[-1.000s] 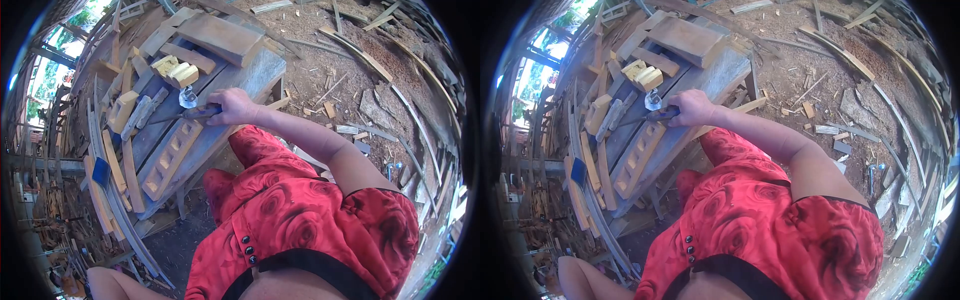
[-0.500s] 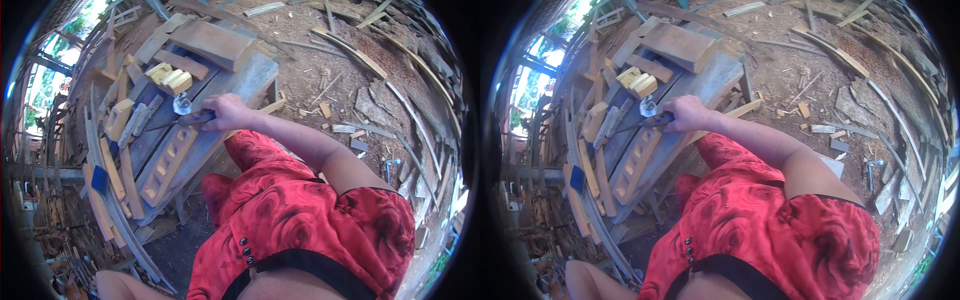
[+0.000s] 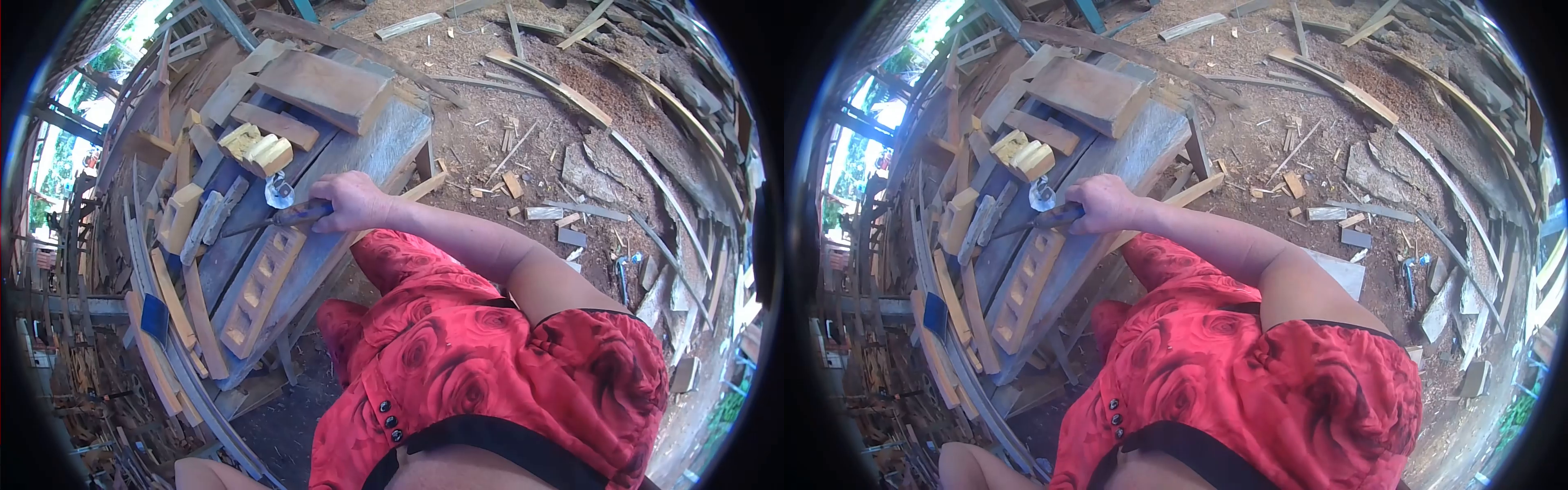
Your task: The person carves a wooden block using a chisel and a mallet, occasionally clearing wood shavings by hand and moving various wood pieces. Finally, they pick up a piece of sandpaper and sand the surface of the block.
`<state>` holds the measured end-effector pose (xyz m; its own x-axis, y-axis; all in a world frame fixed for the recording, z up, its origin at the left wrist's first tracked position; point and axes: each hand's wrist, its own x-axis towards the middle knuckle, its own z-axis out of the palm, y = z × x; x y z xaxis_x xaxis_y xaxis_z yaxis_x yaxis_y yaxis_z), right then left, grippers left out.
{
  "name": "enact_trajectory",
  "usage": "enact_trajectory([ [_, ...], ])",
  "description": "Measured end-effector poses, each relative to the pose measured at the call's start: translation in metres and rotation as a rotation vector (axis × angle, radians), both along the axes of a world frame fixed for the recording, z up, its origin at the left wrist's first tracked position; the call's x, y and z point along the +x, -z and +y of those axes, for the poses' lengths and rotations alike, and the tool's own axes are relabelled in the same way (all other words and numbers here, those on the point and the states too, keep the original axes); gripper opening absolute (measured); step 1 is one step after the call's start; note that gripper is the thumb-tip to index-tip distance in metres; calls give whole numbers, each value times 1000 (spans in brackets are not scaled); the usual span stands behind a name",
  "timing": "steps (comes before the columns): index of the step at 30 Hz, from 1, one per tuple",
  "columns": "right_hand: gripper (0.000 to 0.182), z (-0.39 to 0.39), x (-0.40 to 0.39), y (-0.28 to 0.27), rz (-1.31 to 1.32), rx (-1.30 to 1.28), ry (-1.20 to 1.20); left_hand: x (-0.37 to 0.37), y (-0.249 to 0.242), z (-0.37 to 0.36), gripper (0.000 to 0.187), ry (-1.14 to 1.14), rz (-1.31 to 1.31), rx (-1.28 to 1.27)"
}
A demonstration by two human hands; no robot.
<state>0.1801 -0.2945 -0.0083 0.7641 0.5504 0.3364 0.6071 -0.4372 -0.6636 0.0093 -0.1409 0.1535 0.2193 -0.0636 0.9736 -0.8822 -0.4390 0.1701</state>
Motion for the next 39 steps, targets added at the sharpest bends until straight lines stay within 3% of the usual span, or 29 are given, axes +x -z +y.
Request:
enact_trajectory([
  [6,40,-2,1,-1,-12,43,-6,3,-1,10,28,-71,-120,-70],
  [14,36,2,-2,-9,17,117,-35,-82,-40,45,29,-568,-394,26],
  [16,36,3,-2,-9,27,113,-67,-65,10,65,31,-812,401,-20],
  [18,36,3,-1,-7,29,116,-28,-46,54,96,37,-852,645,349],
  [20,38,4,-1,-4,21,122,-40,-41,93,108,43,-827,822,471],
  [33,40,2,-5,-9,17,132,-35,-17,141,116,44,-890,852,609],
  [35,40,4,-6,-12,20,149,-48,-16,140,118,53,-796,973,536],
  [39,40,3,-5,-10,49,169,-35,-16,128,118,64,-903,976,439],
])
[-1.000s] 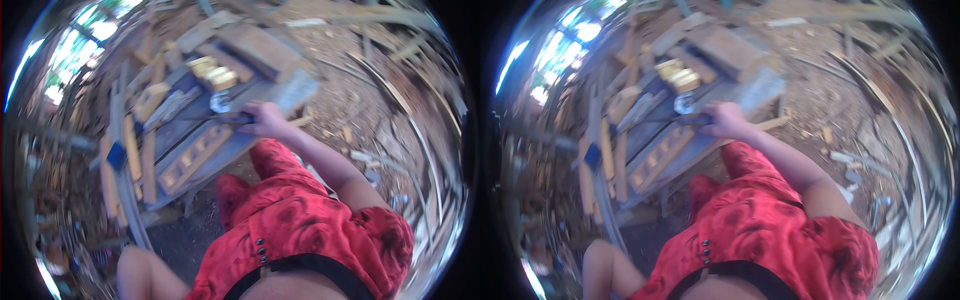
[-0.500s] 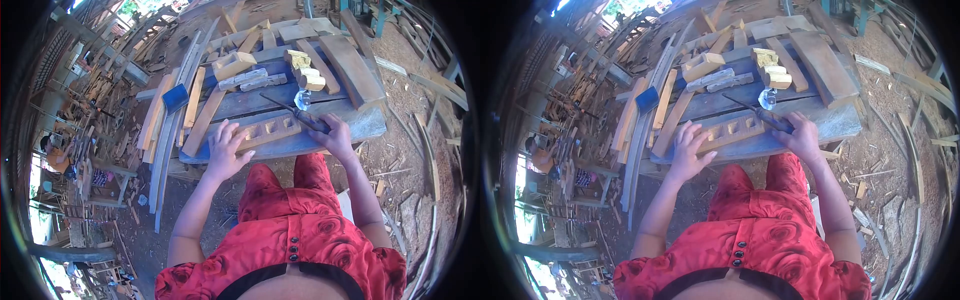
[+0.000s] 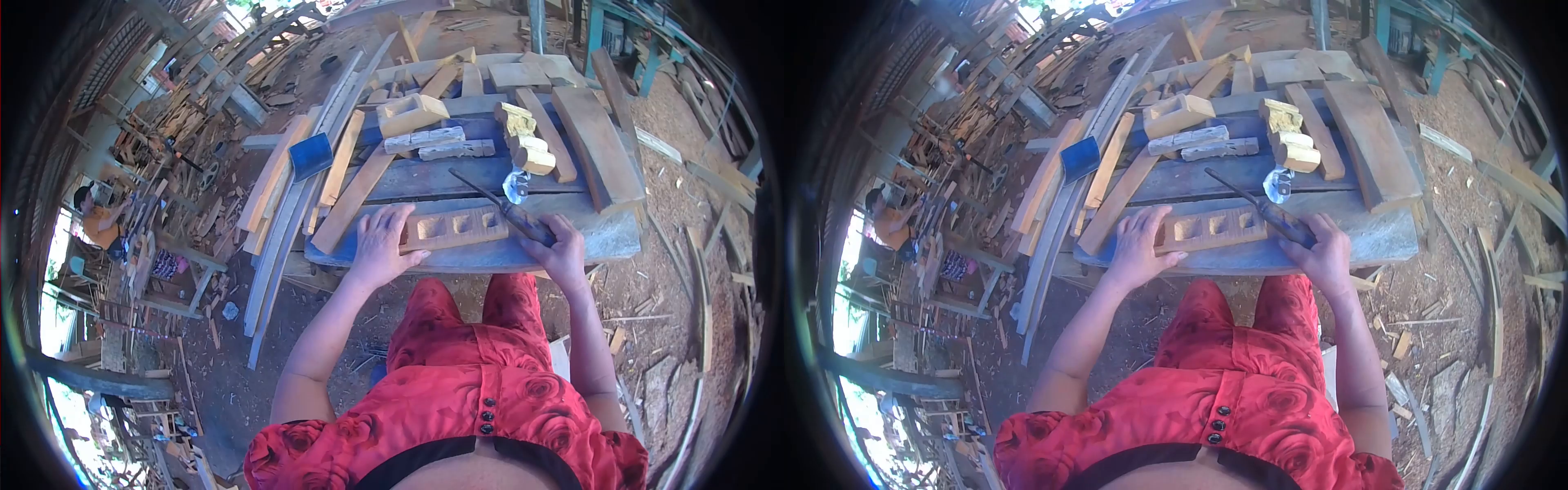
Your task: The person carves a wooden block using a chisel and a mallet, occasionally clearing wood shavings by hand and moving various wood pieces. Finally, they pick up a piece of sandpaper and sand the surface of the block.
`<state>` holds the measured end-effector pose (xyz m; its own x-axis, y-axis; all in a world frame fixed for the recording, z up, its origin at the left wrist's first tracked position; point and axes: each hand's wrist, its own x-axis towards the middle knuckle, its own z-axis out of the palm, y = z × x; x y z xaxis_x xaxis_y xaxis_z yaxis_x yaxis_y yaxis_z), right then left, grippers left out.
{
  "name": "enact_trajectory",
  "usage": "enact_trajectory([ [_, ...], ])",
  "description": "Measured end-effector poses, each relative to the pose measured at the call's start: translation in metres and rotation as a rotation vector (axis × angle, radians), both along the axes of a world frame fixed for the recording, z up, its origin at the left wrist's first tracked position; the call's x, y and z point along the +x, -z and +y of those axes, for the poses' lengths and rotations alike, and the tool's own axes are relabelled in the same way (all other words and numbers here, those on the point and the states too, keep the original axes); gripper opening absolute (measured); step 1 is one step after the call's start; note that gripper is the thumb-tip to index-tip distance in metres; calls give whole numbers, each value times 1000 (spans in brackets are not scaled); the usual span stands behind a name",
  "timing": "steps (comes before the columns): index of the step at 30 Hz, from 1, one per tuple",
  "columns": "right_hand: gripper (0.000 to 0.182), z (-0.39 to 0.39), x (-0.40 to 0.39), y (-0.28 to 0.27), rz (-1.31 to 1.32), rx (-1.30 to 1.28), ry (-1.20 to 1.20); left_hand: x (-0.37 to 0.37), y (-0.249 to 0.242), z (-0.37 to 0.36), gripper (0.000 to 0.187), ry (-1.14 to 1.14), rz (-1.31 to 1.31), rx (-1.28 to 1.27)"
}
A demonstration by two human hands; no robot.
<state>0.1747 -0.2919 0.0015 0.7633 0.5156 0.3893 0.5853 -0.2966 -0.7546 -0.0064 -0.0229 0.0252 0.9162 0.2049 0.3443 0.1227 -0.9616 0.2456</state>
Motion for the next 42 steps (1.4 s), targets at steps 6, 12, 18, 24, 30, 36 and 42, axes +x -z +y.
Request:
enact_trajectory([
  [6,41,-1,2,10,55,112,-11,-19,-2,10,77,-22,111,44],
  [12,40,-3,6,21,320,268,20,-96,1,3,75,-143,18,-100],
  [18,32,-1,5,23,237,184,-19,-209,28,6,80,-271,-68,-1296],
  [24,32,1,5,20,242,143,-6,-245,60,11,101,-236,-264,-2199],
  [30,35,2,0,7,224,72,6,-232,66,30,97,-434,-20,-2025],
  [36,34,3,1,14,252,149,-2,-235,45,27,93,-200,-113,-2127],
  [42,36,0,1,8,224,74,-24,-218,27,25,84,-326,-94,-2117],
])
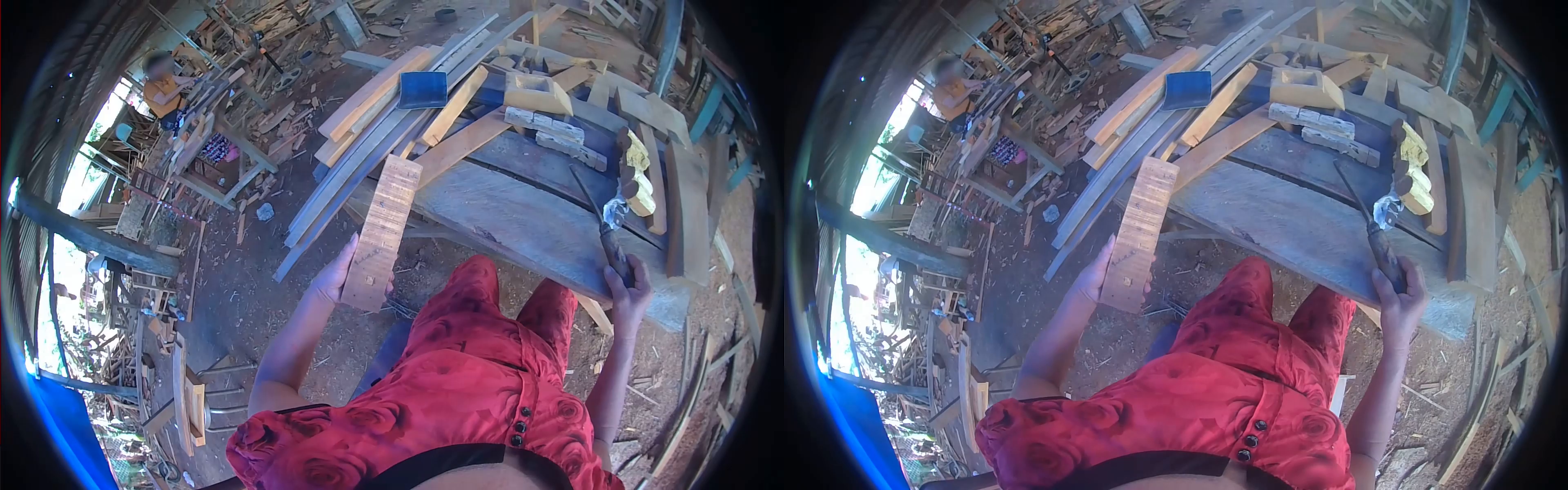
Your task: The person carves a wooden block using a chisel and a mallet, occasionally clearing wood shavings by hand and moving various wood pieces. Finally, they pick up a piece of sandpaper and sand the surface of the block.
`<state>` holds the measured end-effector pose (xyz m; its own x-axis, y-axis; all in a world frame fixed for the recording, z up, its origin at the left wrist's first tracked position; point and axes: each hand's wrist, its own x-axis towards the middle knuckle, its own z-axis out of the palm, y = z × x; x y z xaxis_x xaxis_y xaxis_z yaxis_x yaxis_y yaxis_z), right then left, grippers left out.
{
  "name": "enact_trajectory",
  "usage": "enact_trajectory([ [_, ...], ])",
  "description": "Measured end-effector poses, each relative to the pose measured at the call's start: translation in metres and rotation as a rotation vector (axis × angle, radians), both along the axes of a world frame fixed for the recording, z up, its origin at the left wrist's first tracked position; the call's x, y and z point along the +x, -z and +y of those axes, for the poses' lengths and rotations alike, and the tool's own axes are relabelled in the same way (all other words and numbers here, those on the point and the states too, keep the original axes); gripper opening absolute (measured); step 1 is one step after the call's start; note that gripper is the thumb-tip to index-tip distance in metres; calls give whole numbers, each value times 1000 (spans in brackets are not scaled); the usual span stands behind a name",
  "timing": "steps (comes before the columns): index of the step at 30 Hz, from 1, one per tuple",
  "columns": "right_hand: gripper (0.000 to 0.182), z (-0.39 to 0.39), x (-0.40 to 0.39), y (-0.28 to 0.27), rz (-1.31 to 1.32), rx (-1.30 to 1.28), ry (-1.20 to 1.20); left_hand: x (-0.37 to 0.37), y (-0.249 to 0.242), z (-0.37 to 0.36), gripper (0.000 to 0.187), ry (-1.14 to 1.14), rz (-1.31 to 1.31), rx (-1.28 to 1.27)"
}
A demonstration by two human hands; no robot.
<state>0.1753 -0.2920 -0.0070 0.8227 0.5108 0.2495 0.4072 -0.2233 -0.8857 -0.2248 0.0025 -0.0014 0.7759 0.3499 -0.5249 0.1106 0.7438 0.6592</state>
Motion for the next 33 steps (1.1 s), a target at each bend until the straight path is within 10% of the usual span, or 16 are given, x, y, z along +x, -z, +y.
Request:
enact_trajectory([
  [6,34,-1,3,6,-8,33,16,29,-26,3,82,60,-54,78],
  [15,38,-3,10,9,74,198,80,139,-76,-18,76,274,244,2203],
  [33,40,-4,5,4,70,142,58,239,-34,-1,62,485,-96,2288],
])
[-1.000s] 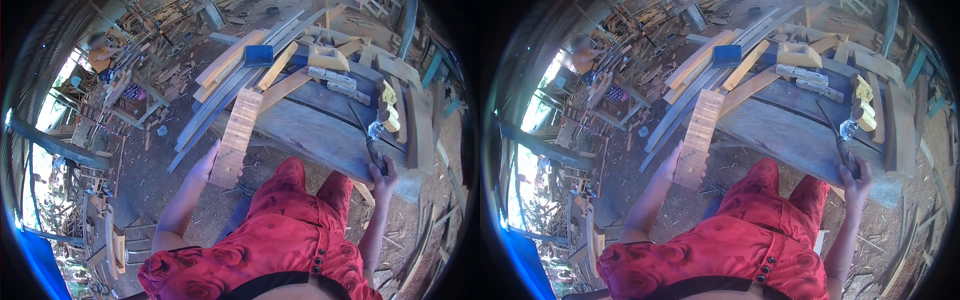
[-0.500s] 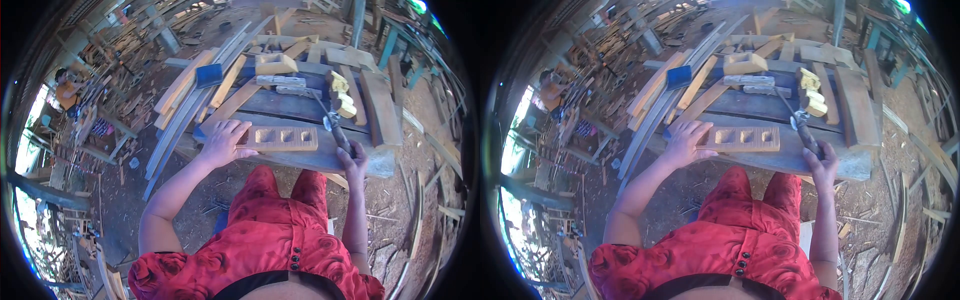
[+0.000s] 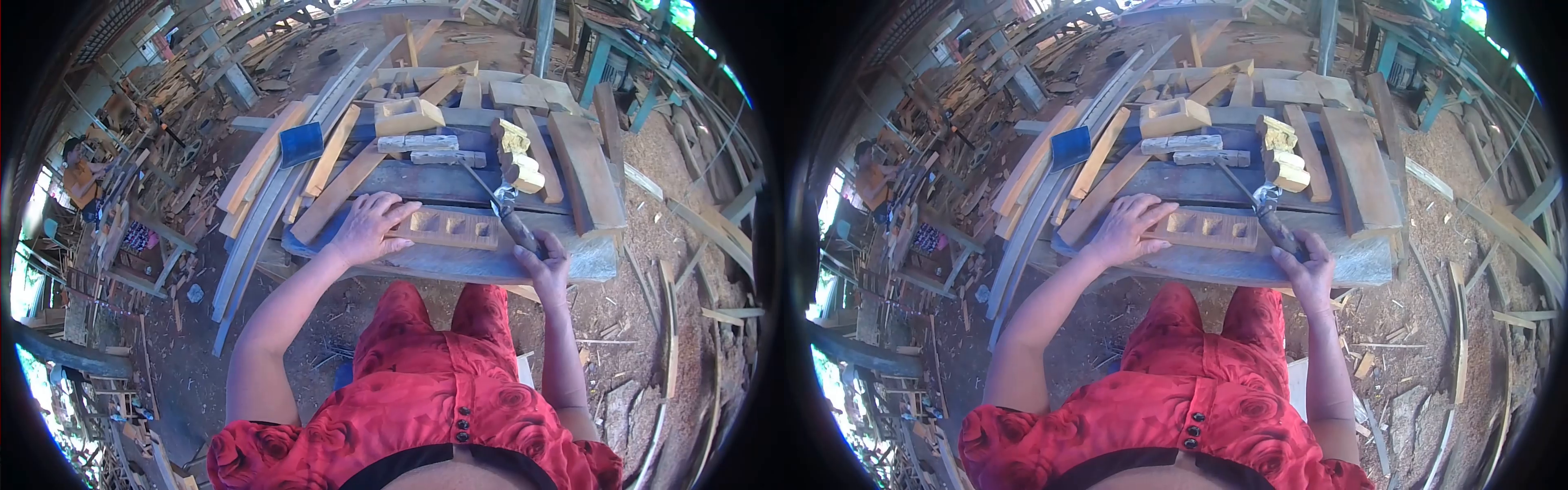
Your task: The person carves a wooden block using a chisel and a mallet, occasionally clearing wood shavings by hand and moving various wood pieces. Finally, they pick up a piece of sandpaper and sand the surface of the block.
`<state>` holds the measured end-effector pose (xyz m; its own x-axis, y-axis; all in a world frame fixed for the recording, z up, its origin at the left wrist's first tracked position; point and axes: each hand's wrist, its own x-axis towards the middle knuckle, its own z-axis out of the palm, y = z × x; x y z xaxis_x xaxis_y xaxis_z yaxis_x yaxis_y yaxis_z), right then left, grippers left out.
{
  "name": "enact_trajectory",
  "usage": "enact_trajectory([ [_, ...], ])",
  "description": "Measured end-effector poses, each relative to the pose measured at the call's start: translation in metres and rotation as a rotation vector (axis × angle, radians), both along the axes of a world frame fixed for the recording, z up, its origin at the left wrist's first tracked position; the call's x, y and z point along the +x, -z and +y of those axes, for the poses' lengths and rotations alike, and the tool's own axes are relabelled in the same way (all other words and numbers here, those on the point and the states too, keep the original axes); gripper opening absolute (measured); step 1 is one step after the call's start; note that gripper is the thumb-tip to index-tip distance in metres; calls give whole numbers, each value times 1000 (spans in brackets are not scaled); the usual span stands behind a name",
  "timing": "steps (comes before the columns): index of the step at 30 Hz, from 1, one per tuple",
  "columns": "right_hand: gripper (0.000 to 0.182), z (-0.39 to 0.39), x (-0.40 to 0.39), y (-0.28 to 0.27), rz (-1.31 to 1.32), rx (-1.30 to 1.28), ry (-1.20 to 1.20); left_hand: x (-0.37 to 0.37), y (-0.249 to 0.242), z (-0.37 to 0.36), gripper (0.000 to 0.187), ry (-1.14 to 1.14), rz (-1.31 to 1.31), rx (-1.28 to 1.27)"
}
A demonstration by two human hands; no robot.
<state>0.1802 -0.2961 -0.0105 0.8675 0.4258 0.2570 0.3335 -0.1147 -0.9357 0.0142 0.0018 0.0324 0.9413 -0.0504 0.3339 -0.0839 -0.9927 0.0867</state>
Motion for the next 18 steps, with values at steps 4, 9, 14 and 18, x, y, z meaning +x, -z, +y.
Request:
enact_trajectory([
  [4,42,5,-1,3,-10,13,-10,1,2,-8,48,76,-37,27],
  [9,43,2,-4,-5,49,-27,84,10,9,-10,39,104,-16,-91],
  [14,62,1,6,8,-133,-61,-51,10,7,-12,36,88,-30,-71],
  [18,67,4,5,9,-213,-62,-34,10,10,-9,44,92,-53,-72],
])
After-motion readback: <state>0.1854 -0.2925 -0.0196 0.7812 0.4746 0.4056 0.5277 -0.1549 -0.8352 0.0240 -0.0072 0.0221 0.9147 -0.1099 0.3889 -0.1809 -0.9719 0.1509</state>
